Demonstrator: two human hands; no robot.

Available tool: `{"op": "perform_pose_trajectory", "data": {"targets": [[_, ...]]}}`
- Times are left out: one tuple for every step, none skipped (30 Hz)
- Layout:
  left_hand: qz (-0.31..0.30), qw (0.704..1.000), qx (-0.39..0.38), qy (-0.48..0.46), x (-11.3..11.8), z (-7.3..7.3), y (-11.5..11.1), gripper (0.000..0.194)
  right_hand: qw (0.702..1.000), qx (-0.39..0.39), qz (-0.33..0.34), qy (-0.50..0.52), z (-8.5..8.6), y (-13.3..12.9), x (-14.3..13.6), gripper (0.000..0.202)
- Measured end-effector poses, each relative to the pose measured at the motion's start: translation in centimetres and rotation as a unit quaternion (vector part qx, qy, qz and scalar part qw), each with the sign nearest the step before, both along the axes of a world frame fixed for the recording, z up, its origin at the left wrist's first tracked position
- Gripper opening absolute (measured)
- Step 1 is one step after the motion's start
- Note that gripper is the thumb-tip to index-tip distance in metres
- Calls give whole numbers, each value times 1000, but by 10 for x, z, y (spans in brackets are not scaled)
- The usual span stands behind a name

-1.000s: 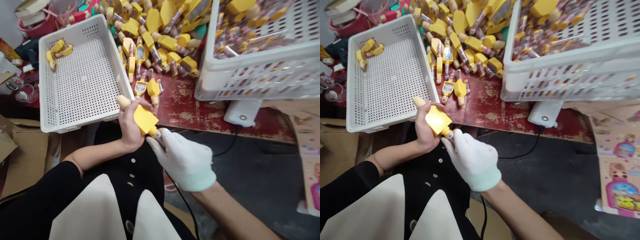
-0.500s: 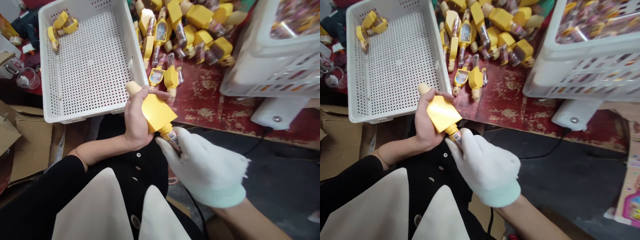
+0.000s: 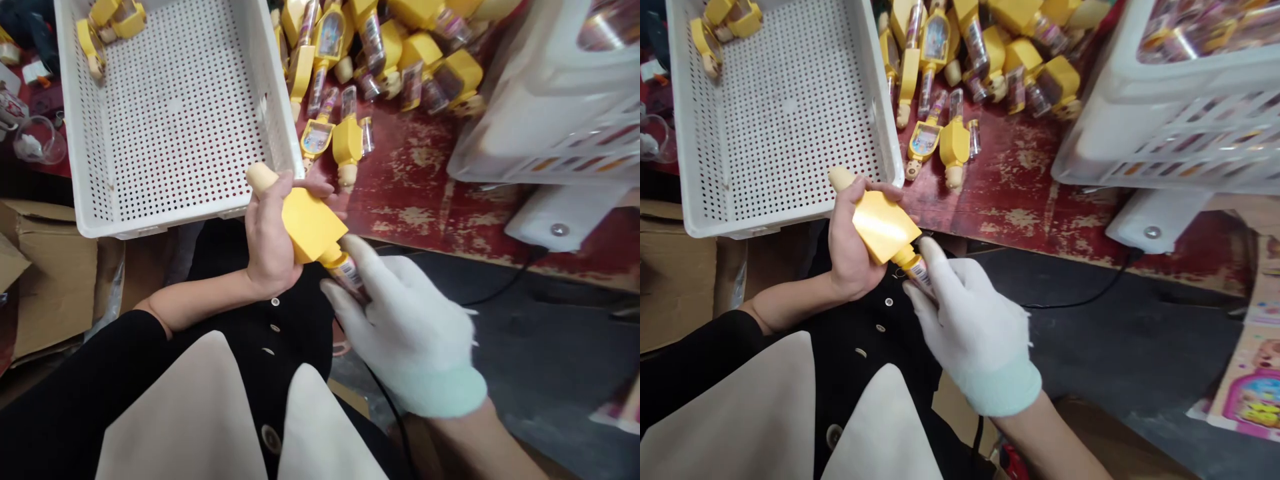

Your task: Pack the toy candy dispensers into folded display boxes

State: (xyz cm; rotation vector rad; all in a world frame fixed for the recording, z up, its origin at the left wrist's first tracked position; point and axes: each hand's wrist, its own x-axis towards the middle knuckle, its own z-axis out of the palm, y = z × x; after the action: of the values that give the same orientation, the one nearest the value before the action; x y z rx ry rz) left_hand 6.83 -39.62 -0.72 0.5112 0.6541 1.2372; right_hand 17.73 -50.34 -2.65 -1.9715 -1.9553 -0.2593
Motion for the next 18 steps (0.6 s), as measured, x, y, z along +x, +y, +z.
{"op": "perform_pose_trajectory", "data": {"targets": [[-1,1000,-1,-5,0,-1,0,38,1000,2,-14,1,-4,-1,1,44],[-2,1000,-2,-8,0,-2,0,38,1000,8,-22,2,-7,-2,2,44],[-2,1000,-5,-5,-1,-3,0,38,1000,17,-23,2,-10,-2,4,43],[-1,1000,-10,3,-1,-3,0,38,999,30,-17,0,-13,-3,5,43],[-1,1000,-17,12,-1,-3,-1,38,999,45,-9,-5,-16,-3,5,43],[-2,999,-24,22,-1,-4,-2,39,998,63,0,-16,-18,-3,5,45],[-6,999,-34,31,0,-4,-3,40,996,81,3,-32,-19,-3,5,46],[-13,998,-44,37,0,-4,-4,41,994,96,0,-52,-19,-2,5,46],[-22,997,-55,40,1,-5,-5,43,992,107,-2,-70,-19,-2,5,46],[-29,997,-64,37,1,-6,-7,44,990,112,0,-82,-18,-1,4,46],[-33,996,-72,33,2,-7,-8,44,990,113,6,-87,-16,-1,3,46],[-33,996,-77,29,1,-8,-10,44,990,112,15,-90,-13,-2,2,44],[-27,996,-79,26,1,-9,-12,42,989,112,26,-92,-10,-3,0,43],[-18,997,-77,26,0,-10,-13,40,988,113,38,-97,-7,-4,-1,41],[-7,997,-71,27,-1,-10,-15,38,987,117,48,-104,-4,-5,-2,40],[5,998,-64,29,-2,-11,-16,35,985,121,57,-114,-1,-5,-3,39],[16,998,-56,30,-4,-12,-17,33,983,123,66,-122,0,-6,-4,39],[26,998,-48,30,-5,-13,-18,31,981,125,73,-127,1,-6,-4,38]]}}
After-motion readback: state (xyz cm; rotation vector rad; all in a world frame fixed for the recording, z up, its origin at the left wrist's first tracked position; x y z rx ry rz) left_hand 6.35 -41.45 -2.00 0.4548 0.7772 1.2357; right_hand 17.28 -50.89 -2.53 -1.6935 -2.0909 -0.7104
